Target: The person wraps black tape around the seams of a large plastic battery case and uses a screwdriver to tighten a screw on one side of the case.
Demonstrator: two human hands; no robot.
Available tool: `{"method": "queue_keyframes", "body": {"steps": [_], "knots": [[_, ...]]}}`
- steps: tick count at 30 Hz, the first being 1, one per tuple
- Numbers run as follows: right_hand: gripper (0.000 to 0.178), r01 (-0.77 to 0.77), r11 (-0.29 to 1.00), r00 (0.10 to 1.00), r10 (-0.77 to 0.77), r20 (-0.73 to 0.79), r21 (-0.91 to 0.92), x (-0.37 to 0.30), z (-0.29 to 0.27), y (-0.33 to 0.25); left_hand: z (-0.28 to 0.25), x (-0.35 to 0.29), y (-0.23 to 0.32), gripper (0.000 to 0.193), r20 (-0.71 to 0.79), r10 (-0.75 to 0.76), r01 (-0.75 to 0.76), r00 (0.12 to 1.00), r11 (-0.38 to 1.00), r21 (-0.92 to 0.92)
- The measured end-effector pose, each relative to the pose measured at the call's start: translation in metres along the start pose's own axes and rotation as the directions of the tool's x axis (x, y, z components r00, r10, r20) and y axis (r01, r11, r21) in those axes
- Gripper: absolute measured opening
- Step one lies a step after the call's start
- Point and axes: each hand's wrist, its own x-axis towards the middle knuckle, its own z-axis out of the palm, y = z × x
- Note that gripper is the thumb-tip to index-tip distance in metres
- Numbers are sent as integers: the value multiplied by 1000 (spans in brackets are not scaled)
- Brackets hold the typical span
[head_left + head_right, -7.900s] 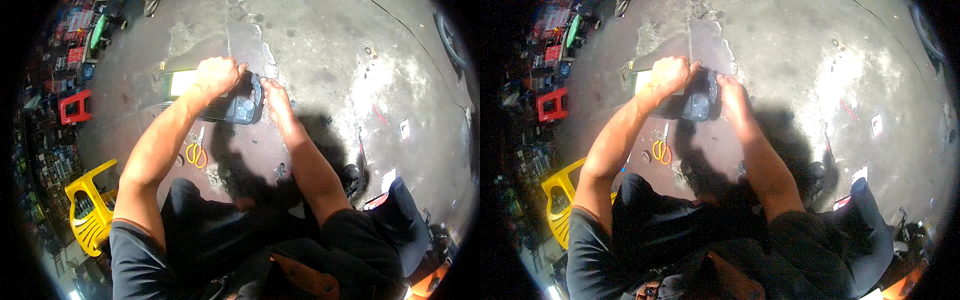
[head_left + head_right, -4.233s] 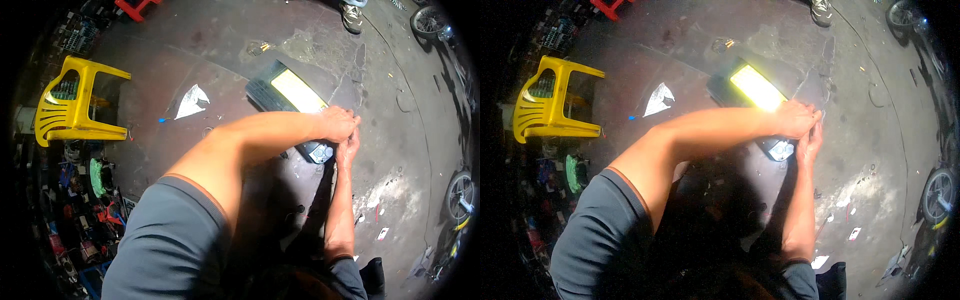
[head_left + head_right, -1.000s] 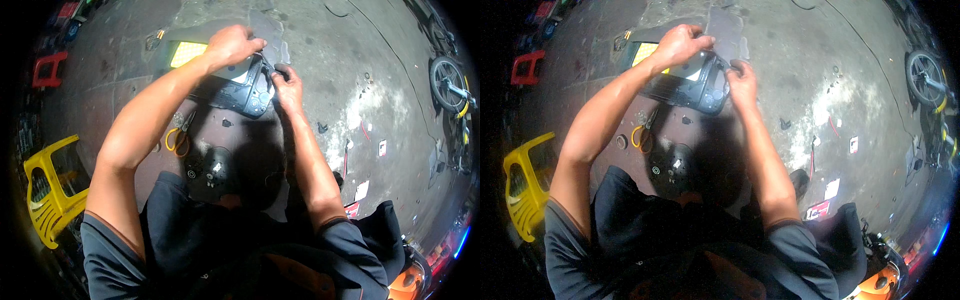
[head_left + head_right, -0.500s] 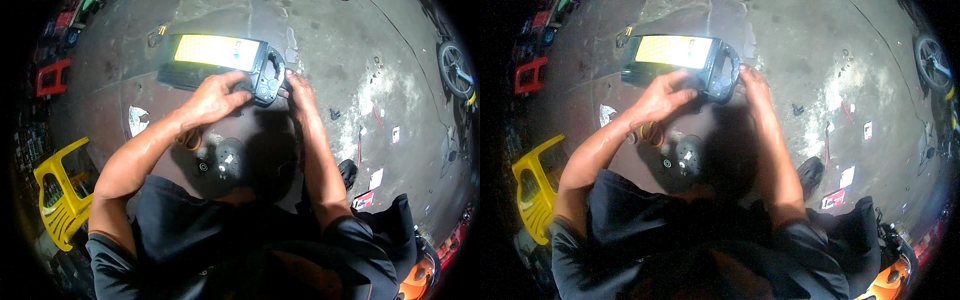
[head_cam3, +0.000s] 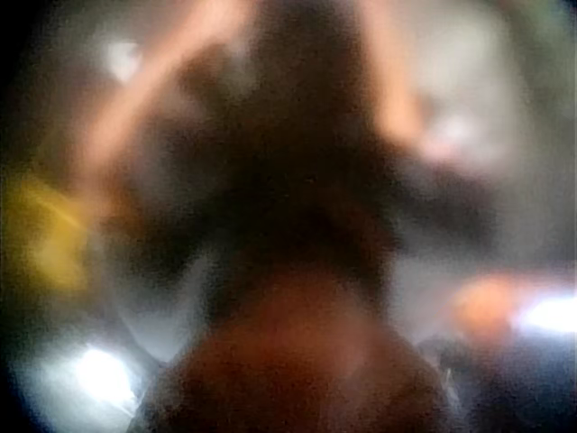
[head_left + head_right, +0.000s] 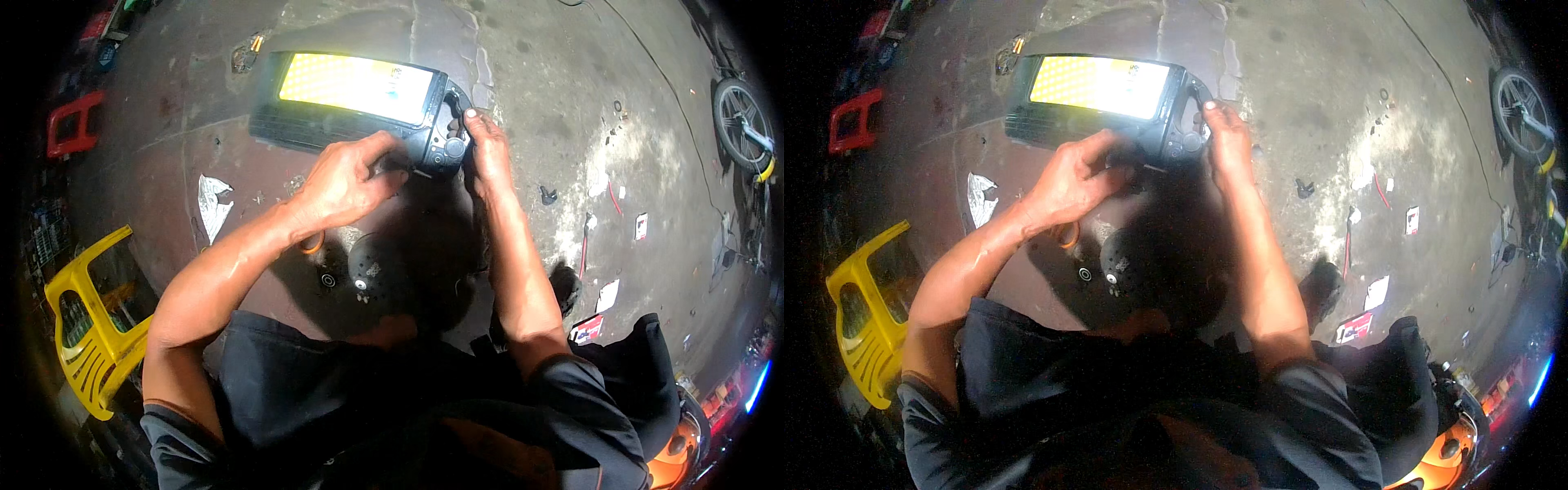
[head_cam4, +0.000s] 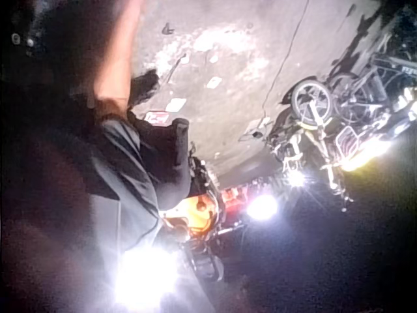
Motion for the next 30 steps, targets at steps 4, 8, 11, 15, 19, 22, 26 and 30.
{"method": "queue_keyframes", "body": {"steps": [4,8,11,15,19,22,26,30], "knots": [[23,1,1000,999,-1,-51,1,-9,5,-9,12,7,-1,30,-28,14,-18,1000,988,-155],[23,80,995,990,-87,111,64,-8,1,-7,17,14,7,28,14,2,-1,1000,1000,-23],[24,27,990,996,-38,78,142,-3,-2,-2,23,17,16,29,49,-41,41,998,999,4],[30,49,997,996,-54,74,65,1,-8,-1,29,20,41,30,102,-25,-11,994,939,342],[34,56,998,994,-60,95,41,9,-11,8,43,26,52,22,252,182,-302,950,734,608],[34,38,998,995,-42,85,43,8,-7,9,51,28,50,24,228,118,-239,967,734,636],[32,27,997,995,-34,90,70,8,-11,10,57,33,56,25,187,8,-131,982,745,654],[31,-3,997,995,-5,98,82,12,-12,7,62,40,63,24,168,-85,-54,982,727,684]]}}
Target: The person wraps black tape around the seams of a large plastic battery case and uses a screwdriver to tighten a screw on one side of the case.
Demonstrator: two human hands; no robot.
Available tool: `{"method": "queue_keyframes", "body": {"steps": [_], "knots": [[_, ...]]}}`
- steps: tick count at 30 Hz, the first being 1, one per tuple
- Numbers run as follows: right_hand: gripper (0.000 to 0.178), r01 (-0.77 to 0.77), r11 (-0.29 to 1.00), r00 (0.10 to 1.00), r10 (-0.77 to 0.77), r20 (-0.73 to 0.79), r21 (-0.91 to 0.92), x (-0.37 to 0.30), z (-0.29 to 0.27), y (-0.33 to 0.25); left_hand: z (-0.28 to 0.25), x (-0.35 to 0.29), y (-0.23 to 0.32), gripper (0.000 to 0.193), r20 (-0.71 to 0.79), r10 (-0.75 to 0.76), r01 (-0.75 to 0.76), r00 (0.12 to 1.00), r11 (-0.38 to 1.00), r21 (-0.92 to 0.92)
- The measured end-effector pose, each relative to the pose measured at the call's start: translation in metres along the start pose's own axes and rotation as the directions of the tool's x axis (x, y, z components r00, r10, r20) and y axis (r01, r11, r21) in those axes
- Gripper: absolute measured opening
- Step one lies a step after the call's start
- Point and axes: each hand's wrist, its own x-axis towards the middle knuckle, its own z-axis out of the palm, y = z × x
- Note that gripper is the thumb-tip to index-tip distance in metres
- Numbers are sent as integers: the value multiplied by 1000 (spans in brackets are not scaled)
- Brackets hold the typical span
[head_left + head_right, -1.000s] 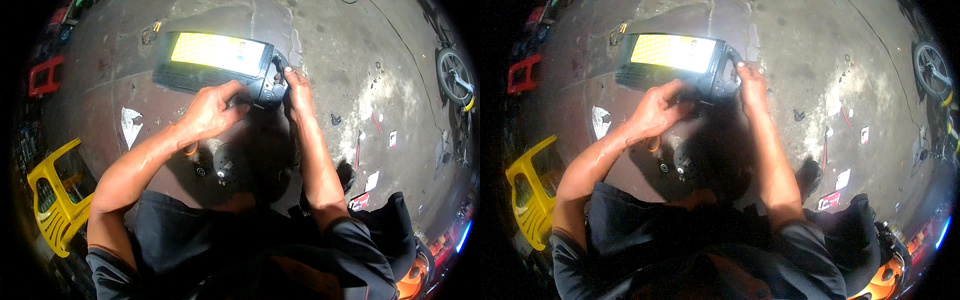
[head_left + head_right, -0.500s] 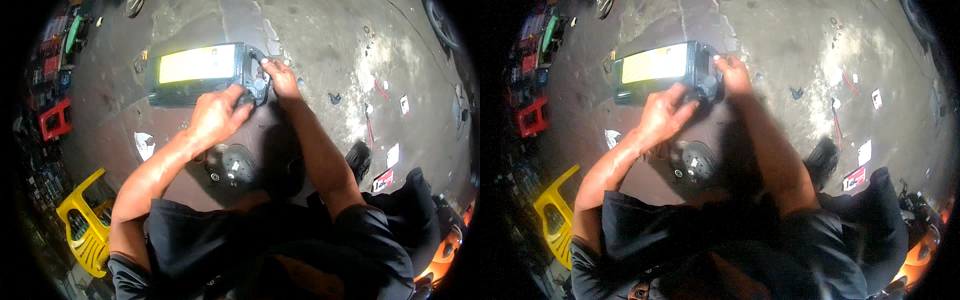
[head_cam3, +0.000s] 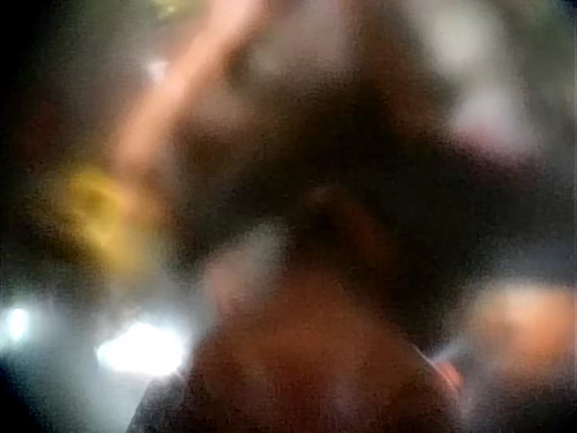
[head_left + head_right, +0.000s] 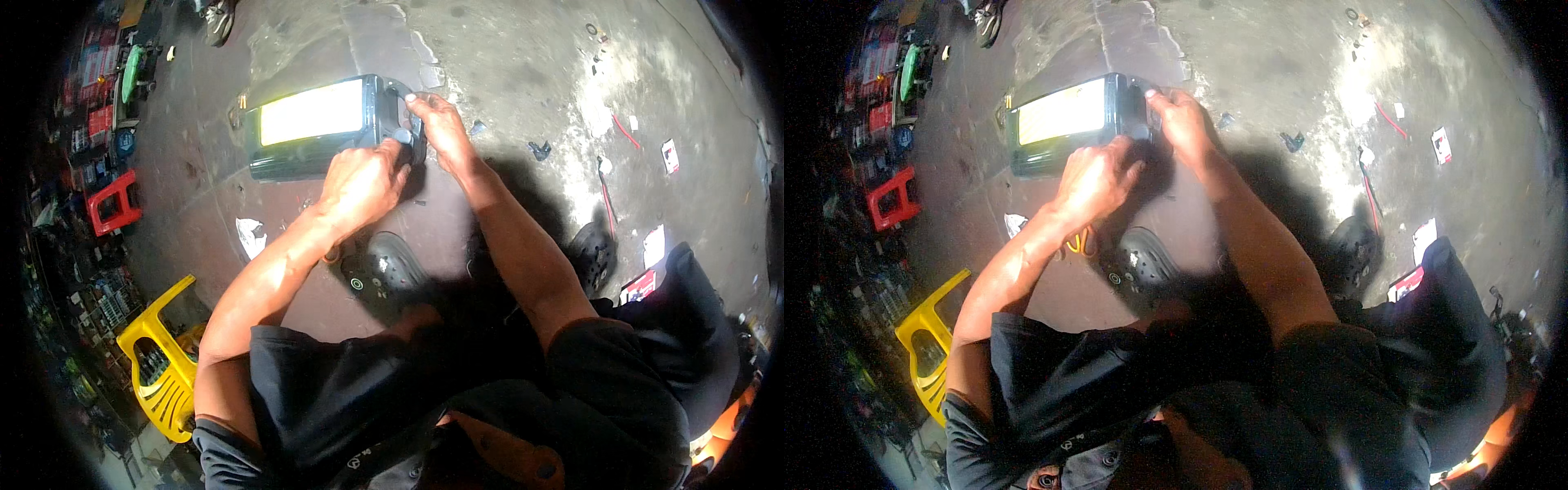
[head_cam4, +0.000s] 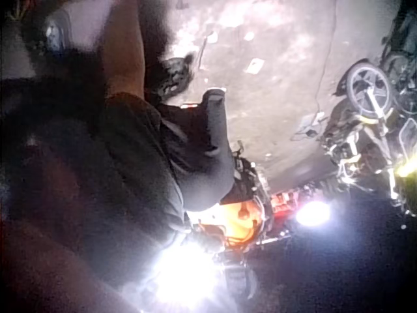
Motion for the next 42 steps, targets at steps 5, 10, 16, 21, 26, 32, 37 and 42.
{"method": "queue_keyframes", "body": {"steps": [5,10,16,21,26,32,37,42], "knots": [[28,1,997,1000,0,-17,75,-5,11,-5,-2,-5,-9,16,-53,206,-205,977,979,13],[26,-7,997,1000,5,19,76,-3,2,-3,7,-2,-9,19,-80,257,-257,963,966,16],[22,-12,991,999,8,32,135,1,1,4,4,0,-17,16,-86,378,-370,922,924,95],[22,0,984,999,-9,45,178,-6,7,-5,9,-3,-17,14,36,281,-282,959,938,200],[20,-44,976,998,35,46,211,-11,10,-12,16,-6,-17,16,-37,297,-285,954,941,183],[17,-7,992,1000,7,2,125,-6,5,-4,16,-5,-10,17,-35,422,-379,906,845,377],[20,-32,993,999,34,-14,117,-9,10,-9,19,-9,-5,20,11,208,-204,978,944,258],[27,-47,996,997,52,-58,75,-5,5,-8,14,-3,10,25,53,-18,5,998,973,231]]}}
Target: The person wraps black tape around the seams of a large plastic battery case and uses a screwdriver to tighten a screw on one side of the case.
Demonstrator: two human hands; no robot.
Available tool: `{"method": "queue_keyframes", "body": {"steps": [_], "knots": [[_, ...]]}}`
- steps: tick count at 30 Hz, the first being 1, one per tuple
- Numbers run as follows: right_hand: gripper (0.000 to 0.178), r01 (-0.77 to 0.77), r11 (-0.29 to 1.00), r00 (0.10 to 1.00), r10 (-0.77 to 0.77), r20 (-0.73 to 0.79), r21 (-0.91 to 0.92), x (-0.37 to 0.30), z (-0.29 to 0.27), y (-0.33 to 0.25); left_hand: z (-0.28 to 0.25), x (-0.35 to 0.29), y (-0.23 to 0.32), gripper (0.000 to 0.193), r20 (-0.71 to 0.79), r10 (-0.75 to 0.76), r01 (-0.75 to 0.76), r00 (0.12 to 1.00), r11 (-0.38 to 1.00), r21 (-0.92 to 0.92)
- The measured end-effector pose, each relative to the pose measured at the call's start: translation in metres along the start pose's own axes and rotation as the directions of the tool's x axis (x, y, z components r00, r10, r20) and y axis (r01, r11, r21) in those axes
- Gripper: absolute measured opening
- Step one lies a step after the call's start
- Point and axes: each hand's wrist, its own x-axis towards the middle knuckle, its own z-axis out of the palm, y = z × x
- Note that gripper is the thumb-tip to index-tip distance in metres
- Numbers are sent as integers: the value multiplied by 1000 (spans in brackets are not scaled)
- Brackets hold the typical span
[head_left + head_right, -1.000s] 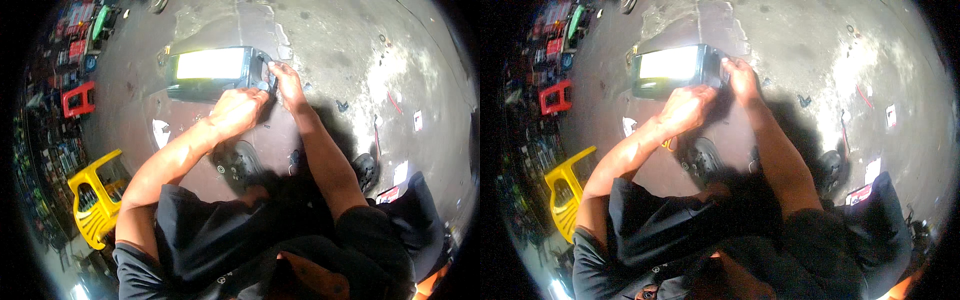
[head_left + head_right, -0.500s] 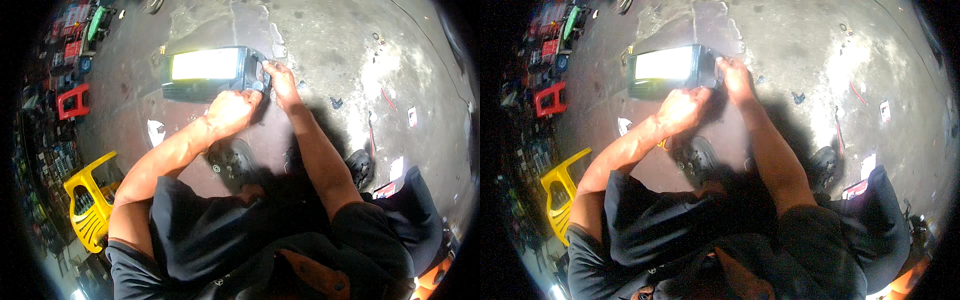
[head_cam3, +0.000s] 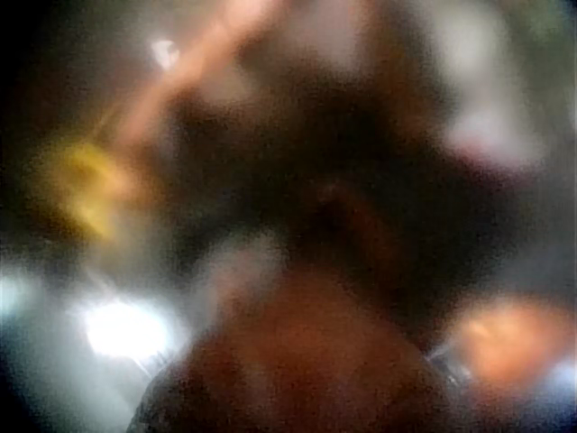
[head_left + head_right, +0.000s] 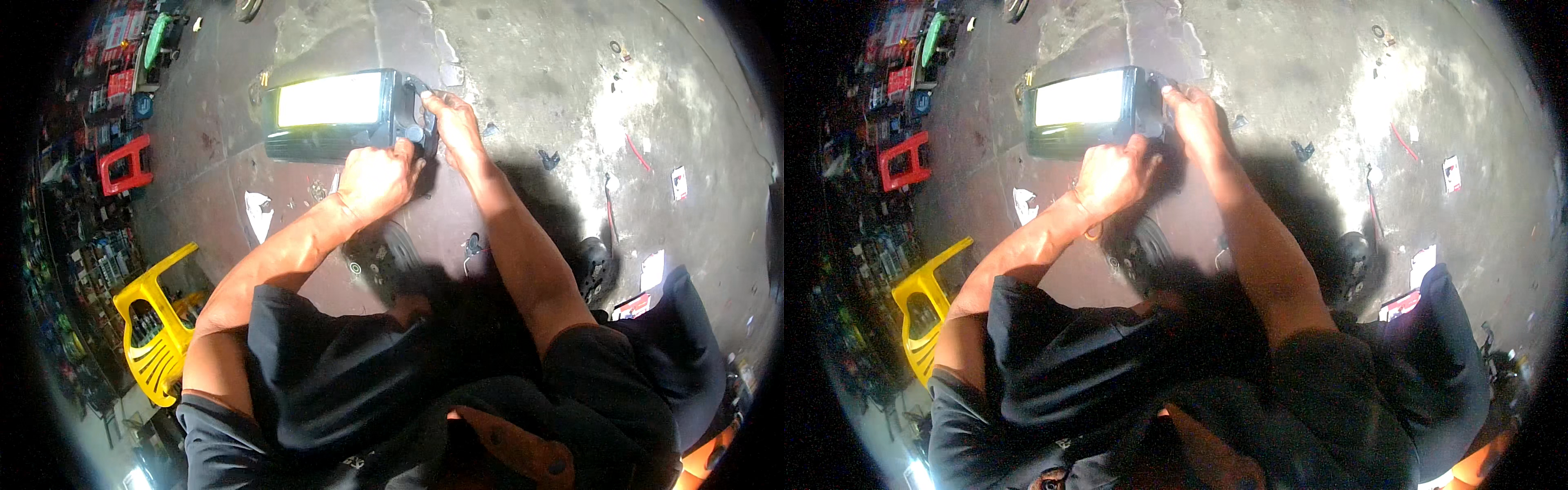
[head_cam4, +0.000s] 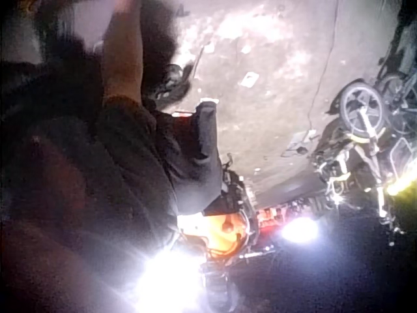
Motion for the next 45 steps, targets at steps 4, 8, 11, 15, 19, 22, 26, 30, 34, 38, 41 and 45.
{"method": "queue_keyframes", "body": {"steps": [4,8,11,15,19,22,26,30,34,38,41,45], "knots": [[31,-80,996,996,79,33,39,-7,5,-12,12,-3,-15,20,-237,198,-170,951,976,135],[36,-96,994,994,94,47,47,2,-2,-5,6,4,-14,19,-235,310,-237,921,926,294],[37,-104,994,995,104,8,-15,-4,0,-10,-2,9,-4,24,-104,143,-118,984,970,214],[38,-104,995,993,103,62,10,3,-2,-6,-2,11,-2,37,-114,-12,20,993,997,73],[35,-125,992,990,127,66,-34,7,-7,-2,4,6,-5,25,-388,353,-230,852,916,328],[31,-102,995,989,102,110,-6,7,-7,-4,1,5,-13,19,-245,404,-283,881,866,412],[27,-88,996,990,88,114,-1,9,-11,-1,-16,17,3,23,45,68,-76,997,979,191],[30,-96,995,987,90,136,41,8,-6,1,-5,10,3,31,63,-72,66,995,993,96],[35,-93,996,988,92,126,2,12,-10,2,-3,4,-5,20,-124,242,-196,962,933,301],[36,-100,995,989,100,113,-9,7,-6,-3,-6,11,-10,17,-32,262,-245,965,934,259],[36,-99,995,990,96,102,22,5,-5,-4,-5,12,-3,19,-16,78,-76,997,992,98],[36,-93,996,991,92,97,7,3,-5,-6,-15,14,6,22,25,-29,28,999,999,36]]}}
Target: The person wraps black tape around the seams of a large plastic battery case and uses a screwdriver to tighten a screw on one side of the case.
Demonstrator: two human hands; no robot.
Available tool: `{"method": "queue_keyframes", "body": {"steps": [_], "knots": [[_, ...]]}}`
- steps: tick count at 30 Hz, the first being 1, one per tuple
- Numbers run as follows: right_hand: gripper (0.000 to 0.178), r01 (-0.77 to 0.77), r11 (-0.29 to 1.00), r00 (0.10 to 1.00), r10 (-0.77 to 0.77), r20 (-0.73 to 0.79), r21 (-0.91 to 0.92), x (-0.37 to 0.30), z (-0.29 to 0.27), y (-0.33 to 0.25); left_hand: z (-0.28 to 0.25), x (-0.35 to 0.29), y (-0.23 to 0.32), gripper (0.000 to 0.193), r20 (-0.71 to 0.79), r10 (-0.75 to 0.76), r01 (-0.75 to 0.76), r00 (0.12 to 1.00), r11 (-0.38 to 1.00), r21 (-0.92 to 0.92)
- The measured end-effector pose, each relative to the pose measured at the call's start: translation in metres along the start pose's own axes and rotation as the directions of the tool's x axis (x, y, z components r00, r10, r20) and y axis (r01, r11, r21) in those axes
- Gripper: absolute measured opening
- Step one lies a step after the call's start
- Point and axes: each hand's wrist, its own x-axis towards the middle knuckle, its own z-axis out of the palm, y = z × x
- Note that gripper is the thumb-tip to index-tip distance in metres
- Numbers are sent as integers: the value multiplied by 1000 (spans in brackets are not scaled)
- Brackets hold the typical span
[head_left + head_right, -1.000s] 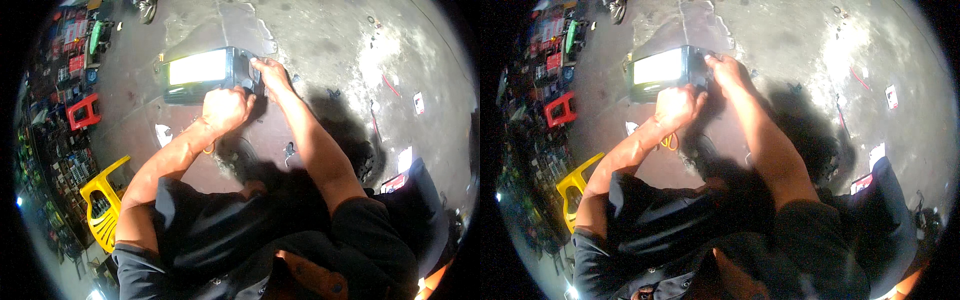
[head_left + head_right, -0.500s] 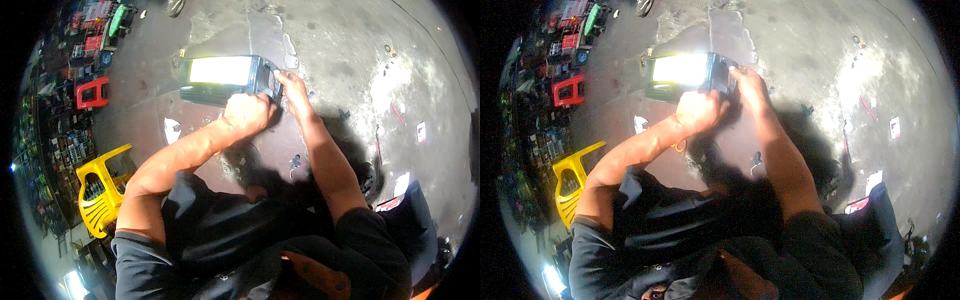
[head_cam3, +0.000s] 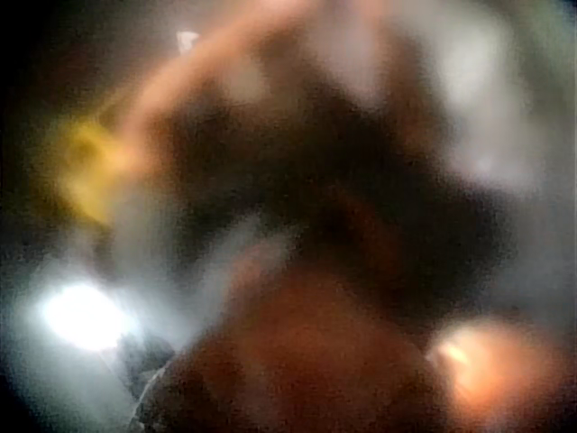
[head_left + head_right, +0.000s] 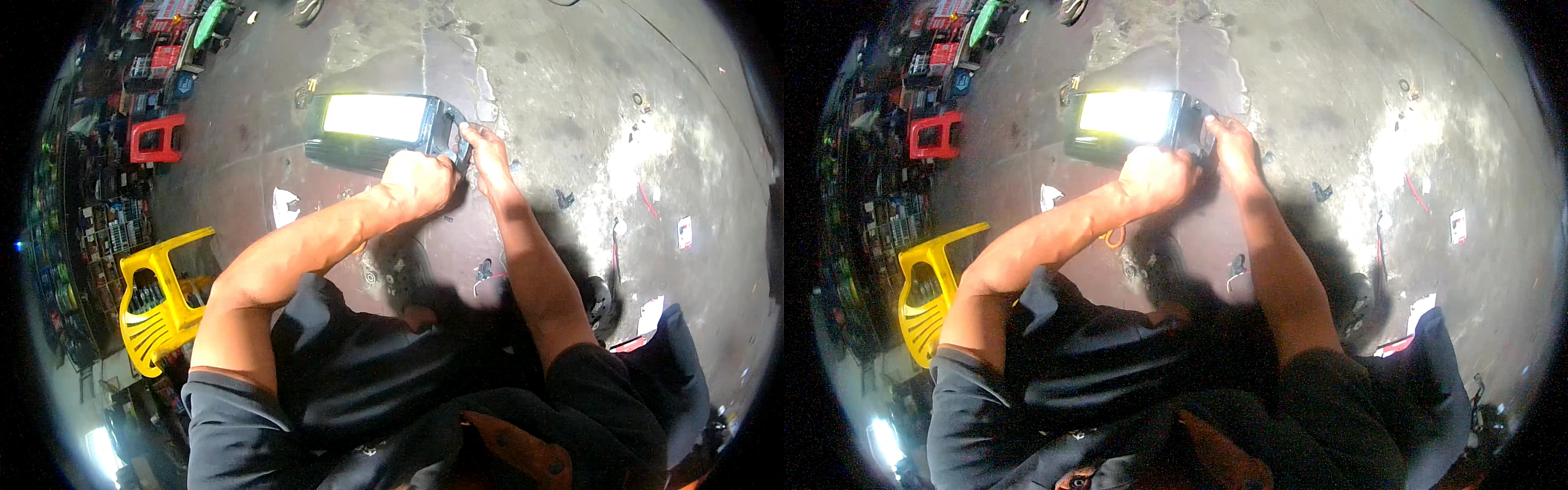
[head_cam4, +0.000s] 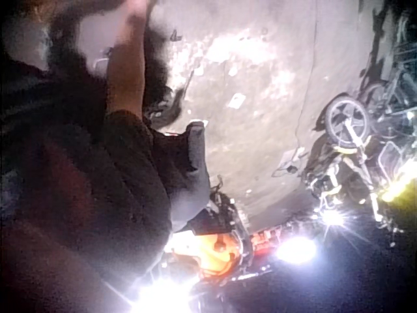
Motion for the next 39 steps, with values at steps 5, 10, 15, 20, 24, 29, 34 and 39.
{"method": "queue_keyframes", "body": {"steps": [5,10,15,20,24,29,34,39], "knots": [[39,-31,996,1000,30,-4,-82,9,-8,13,21,-10,-17,19,-295,456,-344,839,867,361],[42,11,1000,999,-10,43,-26,0,-2,-3,6,-6,-13,17,-116,261,-242,958,958,155],[27,-84,980,965,34,260,182,28,-31,15,4,0,-8,29,-56,52,-53,997,999,-6],[18,-106,991,933,71,353,81,9,-21,2,-2,-35,-20,30,-120,21,-40,993,986,-161],[25,-101,992,862,47,504,81,-26,21,-26,-28,-89,-56,29,-197,-88,-6,976,900,-435],[35,-114,978,707,-44,706,176,-66,95,-59,-51,-144,-102,25,-125,-374,46,919,416,-908],[35,-105,991,741,27,671,77,-82,158,-71,-55,-183,-153,43,-132,-464,95,876,434,-896],[34,-114,993,784,98,612,-14,-75,189,-78,-55,-182,-197,41,-307,-357,-27,882,614,-789]]}}
